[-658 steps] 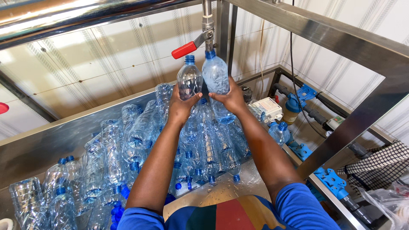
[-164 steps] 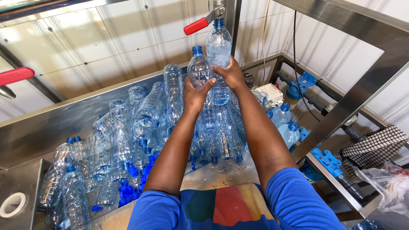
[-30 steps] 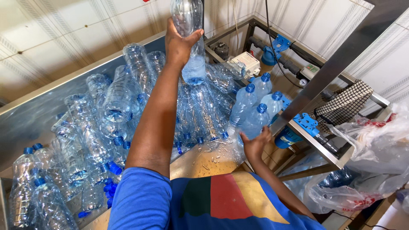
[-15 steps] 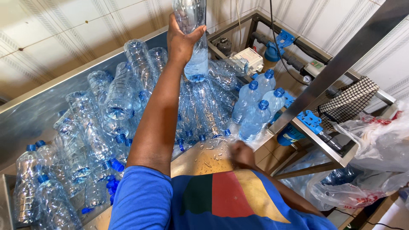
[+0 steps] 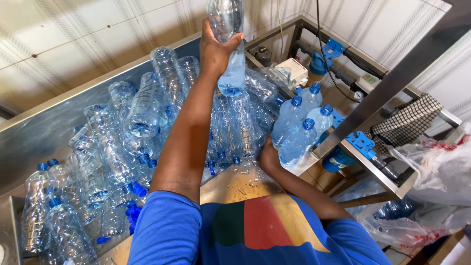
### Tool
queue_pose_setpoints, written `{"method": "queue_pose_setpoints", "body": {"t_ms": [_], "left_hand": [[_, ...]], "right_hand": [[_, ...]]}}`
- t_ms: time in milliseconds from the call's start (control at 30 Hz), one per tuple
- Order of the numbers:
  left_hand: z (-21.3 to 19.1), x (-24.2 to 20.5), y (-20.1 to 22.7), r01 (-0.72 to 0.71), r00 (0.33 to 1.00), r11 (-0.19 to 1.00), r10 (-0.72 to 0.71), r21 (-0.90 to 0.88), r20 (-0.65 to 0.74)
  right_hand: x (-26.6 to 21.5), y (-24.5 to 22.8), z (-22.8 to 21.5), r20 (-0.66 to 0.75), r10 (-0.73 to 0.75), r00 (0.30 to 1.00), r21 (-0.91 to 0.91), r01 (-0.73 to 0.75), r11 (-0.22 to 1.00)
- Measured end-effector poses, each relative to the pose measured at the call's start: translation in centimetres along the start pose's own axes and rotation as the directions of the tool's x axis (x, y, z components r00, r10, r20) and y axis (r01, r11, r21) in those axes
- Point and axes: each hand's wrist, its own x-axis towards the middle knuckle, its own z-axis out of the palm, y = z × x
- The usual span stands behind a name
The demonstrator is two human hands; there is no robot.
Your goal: The person fills clear plastic water bottles with water from a red-handled tap. They hold two bottles at a time under the spout, fill them, and then place them on a metal tray alongside other filled bottles. The person repeats this process continuously throughout the video.
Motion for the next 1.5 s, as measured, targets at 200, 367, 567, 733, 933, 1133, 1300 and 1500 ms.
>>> {"method": "queue_pose_setpoints", "body": {"t_ms": [200,367,567,733,933,1133,1300,1500], "left_hand": [[0.1,0.0,-0.4,-0.056,0.998,0.997,0.056,-0.044,0.001],[0.2,-0.1,-0.3,-0.075,0.997,0.994,0.075,-0.082,-0.007],[0.2,0.1,-0.4,-0.016,1.0,0.999,0.016,-0.051,0.003],[0.3,0.1,-0.5,-0.13,0.991,0.978,0.13,-0.163,-0.01],[0.3,0.3,-1.5,-0.18,0.984,0.982,0.179,-0.056,-0.022],[0.5,0.7,-1.9,-0.092,0.995,0.994,0.093,-0.053,0.023],[0.5,0.6,-1.8,-0.092,0.995,0.992,0.094,-0.086,0.023],[0.4,0.7,-1.6,-0.139,0.99,0.989,0.139,-0.041,-0.009]], "right_hand": [[0.2,-0.8,-1.1,-0.21,-0.35,0.913,-0.178,0.316,0.932],[1.1,-2.0,-3.8,-0.318,-0.735,0.599,-0.35,0.647,0.678],[-0.4,-2.9,-8.5,-0.357,-0.804,0.476,-0.385,0.709,0.591],[-5.4,-3.0,-13.2,-0.388,-0.809,0.441,-0.447,0.678,0.583],[-13.8,-3.9,-17.9,-0.343,-0.862,0.374,-0.404,0.769,0.495],[-11.0,-1.8,-16.4,-0.257,-0.858,0.445,-0.261,0.823,0.505],[-9.5,-3.7,-12.6,0.032,-0.869,0.494,-0.106,0.866,0.488],[-6.6,-4.4,-8.2,0.431,-0.653,0.623,-0.108,0.754,0.648]]}}
